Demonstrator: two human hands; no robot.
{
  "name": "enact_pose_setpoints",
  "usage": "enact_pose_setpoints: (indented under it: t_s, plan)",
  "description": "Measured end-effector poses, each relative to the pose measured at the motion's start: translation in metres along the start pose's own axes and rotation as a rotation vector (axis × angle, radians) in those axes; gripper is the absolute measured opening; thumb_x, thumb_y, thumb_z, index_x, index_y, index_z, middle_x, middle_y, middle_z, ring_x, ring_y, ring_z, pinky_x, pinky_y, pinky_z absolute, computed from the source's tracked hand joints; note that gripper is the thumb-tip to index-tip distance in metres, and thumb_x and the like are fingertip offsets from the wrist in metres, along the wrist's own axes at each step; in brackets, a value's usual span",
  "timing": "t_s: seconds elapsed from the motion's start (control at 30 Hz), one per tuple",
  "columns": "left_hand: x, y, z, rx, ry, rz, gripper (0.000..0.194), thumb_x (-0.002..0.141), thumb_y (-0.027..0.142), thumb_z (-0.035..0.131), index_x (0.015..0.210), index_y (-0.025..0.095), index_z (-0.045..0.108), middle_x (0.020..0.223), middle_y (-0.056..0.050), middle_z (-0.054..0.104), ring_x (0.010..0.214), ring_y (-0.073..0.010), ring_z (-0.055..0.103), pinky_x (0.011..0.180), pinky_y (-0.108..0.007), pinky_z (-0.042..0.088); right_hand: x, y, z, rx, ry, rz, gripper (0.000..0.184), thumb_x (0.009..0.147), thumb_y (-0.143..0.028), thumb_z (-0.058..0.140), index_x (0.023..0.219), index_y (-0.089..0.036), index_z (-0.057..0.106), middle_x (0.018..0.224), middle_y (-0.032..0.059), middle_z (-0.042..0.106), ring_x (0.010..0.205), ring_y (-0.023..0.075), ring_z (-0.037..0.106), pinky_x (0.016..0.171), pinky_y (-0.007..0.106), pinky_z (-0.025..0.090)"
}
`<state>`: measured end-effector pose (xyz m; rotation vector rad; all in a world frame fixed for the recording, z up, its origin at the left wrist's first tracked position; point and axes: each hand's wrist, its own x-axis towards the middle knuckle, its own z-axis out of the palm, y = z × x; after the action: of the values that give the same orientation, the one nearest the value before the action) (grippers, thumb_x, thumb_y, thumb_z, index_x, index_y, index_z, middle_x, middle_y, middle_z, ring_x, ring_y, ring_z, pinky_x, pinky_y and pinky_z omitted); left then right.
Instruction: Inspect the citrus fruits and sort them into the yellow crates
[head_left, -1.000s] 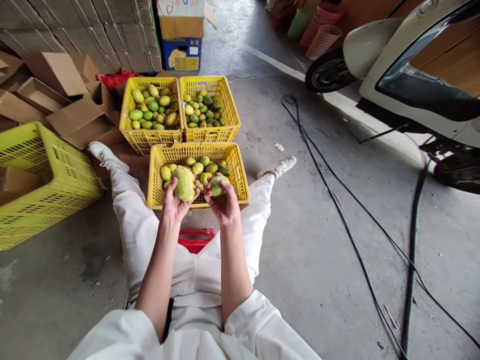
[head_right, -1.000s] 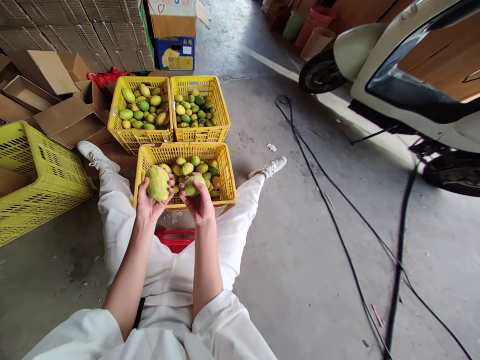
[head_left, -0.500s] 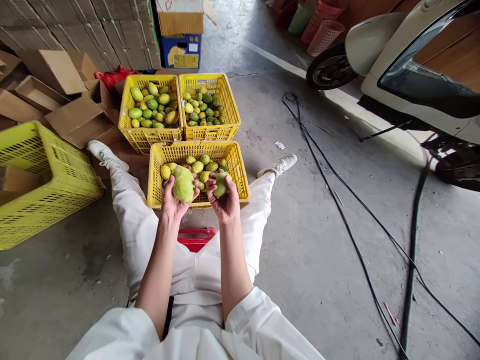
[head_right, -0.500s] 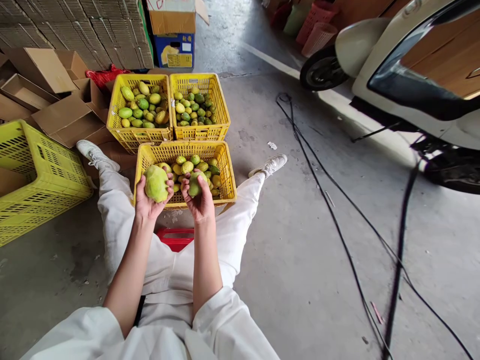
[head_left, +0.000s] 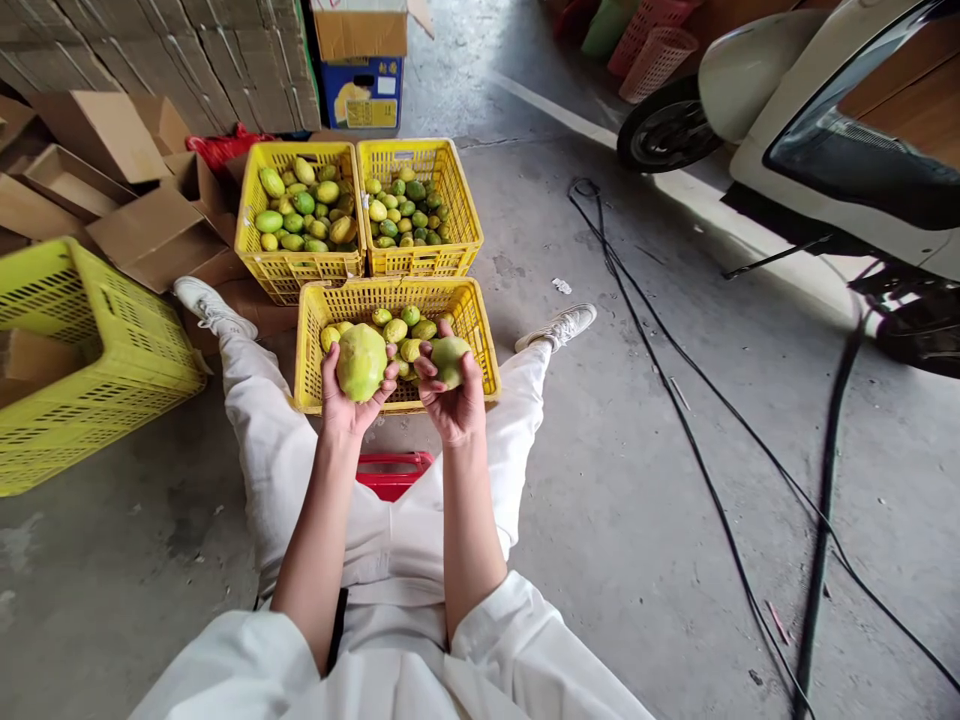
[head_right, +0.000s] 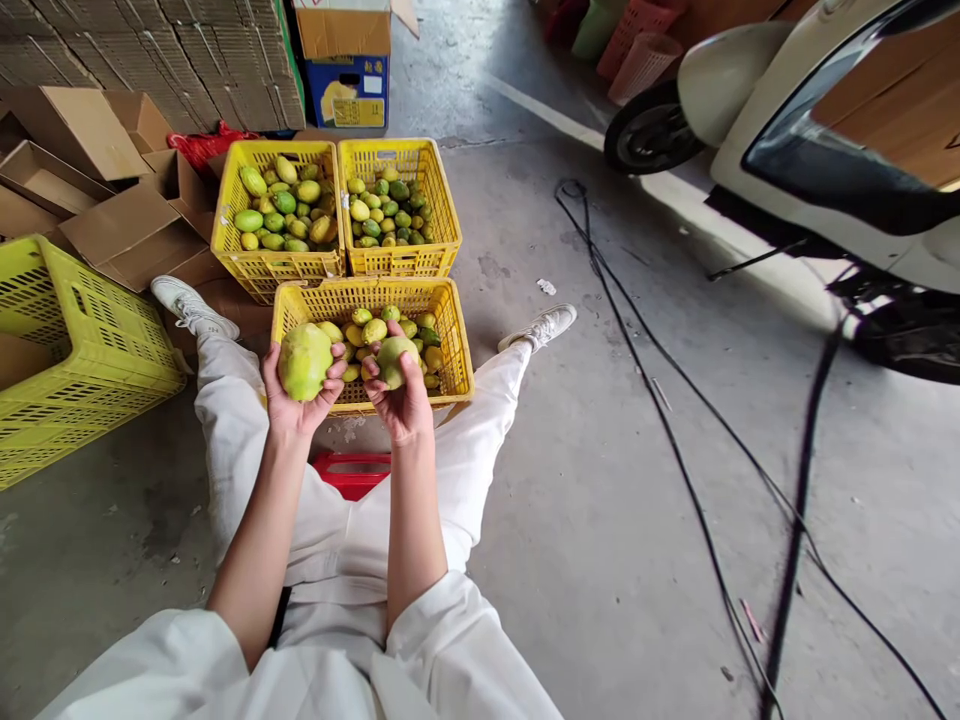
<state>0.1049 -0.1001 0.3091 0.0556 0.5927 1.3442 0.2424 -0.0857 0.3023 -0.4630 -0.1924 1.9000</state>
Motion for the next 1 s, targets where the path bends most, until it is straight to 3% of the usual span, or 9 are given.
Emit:
enact_pose_setpoints:
  t_s: [0.13, 0.23, 0.37, 0.47, 0.63, 0.7, 0.8, 0.9, 1.0]
  plan:
    - [0.003, -0.003, -0.003, 0.043, 0.081, 0.002, 0.035, 0.087, 0.045, 0.050, 0.107, 0.018, 0.061, 0.089, -0.008, 0.067, 0.076, -0.0167, 0.066, 0.065, -0.025, 0.058, 0.005, 0.005, -0.005, -0.034, 0.046, 0.025, 0.022, 0.078, -0.020, 0.063, 0.098, -0.028, 0.058, 0.084, -0.0037, 0.063, 0.066, 0.0066, 0.057, 0.046, 0.009, 0.047]
    - [0.002, -0.002, -0.003, 0.042, 0.090, 0.063, 0.038, 0.085, 0.041, 0.052, 0.115, 0.018, 0.060, 0.103, -0.011, 0.069, 0.101, -0.0265, 0.067, 0.084, -0.040, 0.057, 0.003, 0.002, -0.003, -0.048, 0.040, -0.013, 0.022, 0.082, -0.032, 0.057, 0.103, -0.028, 0.059, 0.095, -0.0002, 0.067, 0.085, 0.0148, 0.064, 0.066, 0.027, 0.059]
    - [-0.002, 0.001, 0.000, 0.019, 0.049, 0.126, 0.037, 0.087, 0.030, 0.046, 0.122, 0.023, 0.058, 0.116, -0.010, 0.069, 0.116, -0.0285, 0.061, 0.091, -0.046, 0.054, -0.004, -0.006, 0.003, -0.091, 0.003, -0.089, 0.031, 0.083, -0.033, 0.052, 0.112, -0.029, 0.060, 0.115, 0.0034, 0.066, 0.114, 0.0239, 0.060, 0.087, 0.051, 0.056]
    - [-0.002, 0.000, 0.000, 0.062, 0.091, 0.120, 0.034, 0.087, 0.031, 0.051, 0.118, 0.022, 0.060, 0.114, -0.010, 0.069, 0.116, -0.0287, 0.061, 0.092, -0.045, 0.054, -0.006, -0.007, 0.000, -0.110, -0.013, -0.110, 0.033, 0.081, -0.030, 0.057, 0.114, -0.031, 0.059, 0.113, 0.0008, 0.066, 0.110, 0.0206, 0.062, 0.086, 0.044, 0.058]
    - [0.003, -0.006, -0.003, 0.104, 0.088, 0.057, 0.030, 0.084, 0.033, 0.056, 0.110, 0.020, 0.063, 0.097, -0.008, 0.071, 0.107, -0.0253, 0.066, 0.089, -0.039, 0.056, 0.001, 0.002, -0.007, -0.054, -0.031, -0.015, 0.031, 0.079, -0.020, 0.062, 0.108, -0.030, 0.061, 0.096, -0.0033, 0.067, 0.080, 0.0098, 0.064, 0.061, 0.018, 0.058]
    - [0.004, -0.007, -0.003, 0.093, 0.088, 0.047, 0.029, 0.085, 0.031, 0.055, 0.110, 0.020, 0.062, 0.099, -0.008, 0.071, 0.107, -0.0253, 0.066, 0.090, -0.041, 0.056, 0.003, 0.004, -0.007, -0.045, 0.012, 0.015, 0.023, 0.081, -0.021, 0.060, 0.103, -0.028, 0.061, 0.091, -0.0034, 0.067, 0.077, 0.0090, 0.064, 0.057, 0.015, 0.055]
    - [0.003, -0.006, -0.002, 0.018, 0.108, 0.085, 0.034, 0.086, 0.035, 0.051, 0.113, 0.017, 0.061, 0.106, -0.012, 0.071, 0.110, -0.0289, 0.065, 0.091, -0.046, 0.055, 0.002, 0.000, -0.004, -0.021, 0.054, -0.004, 0.023, 0.084, -0.032, 0.053, 0.105, -0.028, 0.061, 0.095, -0.0004, 0.069, 0.092, 0.0160, 0.066, 0.071, 0.031, 0.061]
    - [0.000, -0.002, 0.000, -0.034, 0.057, 0.150, 0.036, 0.088, 0.030, 0.043, 0.117, 0.019, 0.060, 0.113, -0.011, 0.070, 0.114, -0.0294, 0.062, 0.091, -0.048, 0.054, -0.002, -0.006, 0.001, -0.014, -0.002, -0.068, 0.034, 0.081, -0.030, 0.048, 0.113, -0.027, 0.060, 0.110, 0.0035, 0.069, 0.113, 0.0236, 0.062, 0.089, 0.050, 0.057]
    - [0.000, 0.000, 0.000, 0.010, 0.049, 0.157, 0.032, 0.091, 0.030, 0.041, 0.113, 0.020, 0.062, 0.110, -0.010, 0.070, 0.113, -0.0271, 0.063, 0.090, -0.045, 0.055, -0.003, -0.008, 0.003, -0.019, -0.031, -0.086, 0.035, 0.083, -0.028, 0.048, 0.115, -0.026, 0.059, 0.116, 0.0034, 0.068, 0.120, 0.0216, 0.059, 0.094, 0.047, 0.055]
